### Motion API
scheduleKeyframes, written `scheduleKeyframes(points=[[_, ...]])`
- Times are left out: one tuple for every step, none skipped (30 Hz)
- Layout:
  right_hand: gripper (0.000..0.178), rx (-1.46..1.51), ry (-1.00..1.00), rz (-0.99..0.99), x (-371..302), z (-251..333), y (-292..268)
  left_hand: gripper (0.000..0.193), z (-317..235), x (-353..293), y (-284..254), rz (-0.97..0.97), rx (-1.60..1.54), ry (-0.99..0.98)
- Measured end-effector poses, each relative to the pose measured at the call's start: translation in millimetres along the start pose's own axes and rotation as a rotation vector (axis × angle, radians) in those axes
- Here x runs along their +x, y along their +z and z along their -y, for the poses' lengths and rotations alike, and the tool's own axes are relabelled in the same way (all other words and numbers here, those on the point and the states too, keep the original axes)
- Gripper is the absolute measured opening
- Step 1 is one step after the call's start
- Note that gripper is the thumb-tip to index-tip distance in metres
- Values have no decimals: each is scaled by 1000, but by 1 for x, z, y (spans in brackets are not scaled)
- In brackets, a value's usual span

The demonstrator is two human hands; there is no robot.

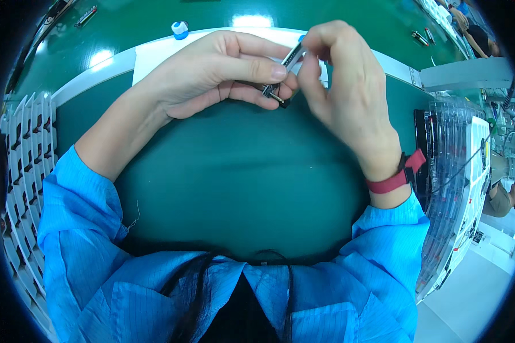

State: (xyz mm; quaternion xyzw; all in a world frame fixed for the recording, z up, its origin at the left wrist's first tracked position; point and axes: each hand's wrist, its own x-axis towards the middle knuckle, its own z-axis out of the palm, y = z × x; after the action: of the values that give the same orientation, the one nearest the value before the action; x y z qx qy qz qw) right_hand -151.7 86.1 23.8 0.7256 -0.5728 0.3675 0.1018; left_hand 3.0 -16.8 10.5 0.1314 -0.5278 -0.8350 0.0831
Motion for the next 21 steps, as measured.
scheduleKeyframes(points=[[25, 59, -190, 10, 2, 3, 0, 28, 1, 1, -5, -18, -25, 10], [27, 117, -382, 18, 4, 6, 0, 30, 2, 2, -10, -38, -49, 23], [31, 285, -351, 106, 6, 11, -6, 33, 2, 1, -19, -37, -48, 49], [24, 260, -255, -132, 5, -12, -6, 33, -1, 3, -18, -15, -44, 56], [23, 44, -15, -164, 11, -41, -9, 32, -4, 5, -15, 38, -120, 65], [23, -166, 221, -199, 17, -63, -13, 32, -6, 8, -14, 86, -193, 76], [23, -171, 213, -208, 15, -72, -11, 31, -7, 6, -15, 115, -226, 76], [27, -20, 364, -112, 14, -78, -6, 32, -6, 3, -15, 129, -275, 83], [32, 132, 513, -13, 15, -81, -5, 33, -8, 3, -16, 131, -273, 90], [32, 129, 508, -12, 17, -71, -6, 34, -8, 2, -17, 134, -280, 94], [37, 747, 679, 105, 19, -52, -4, 34, -7, 1, -18, 132, -278, 98], [41, 1373, 819, 229, 20, -37, -2, 35, -7, -1, -19, 101, -306, 124], [41, 1374, 818, 229, 18, -29, 1, 36, -7, -1, -20, 71, -334, 148], [42, 1418, 761, 178, 16, -23, 4, 36, -7, 0, -22, 69, -333, 147], [43, 1462, 706, 126, 14, -21, 6, 38, -7, 2, -24, 82, -329, 157], [43, 1467, 710, 122, 13, -22, 7, 39, -7, 3, -25, 95, -326, 162], [43, 1410, 673, 101, 11, -23, 7, 42, -5, 4, -27, 77, -302, 147], [42, 1355, 638, 80, 10, -25, 8, 42, -5, 4, -28, 74, -303, 137], [41, 1365, 634, 62, 7, -28, 7, 42, -3, 6, -28, 84, -281, 134], [41, 1367, 649, 54, 5, -32, 4, 42, -1, 7, -29, 94, -260, 130], [45, 1312, 610, 120, 2, -37, 1, 40, -1, 9, -30, 123, -259, 110]])
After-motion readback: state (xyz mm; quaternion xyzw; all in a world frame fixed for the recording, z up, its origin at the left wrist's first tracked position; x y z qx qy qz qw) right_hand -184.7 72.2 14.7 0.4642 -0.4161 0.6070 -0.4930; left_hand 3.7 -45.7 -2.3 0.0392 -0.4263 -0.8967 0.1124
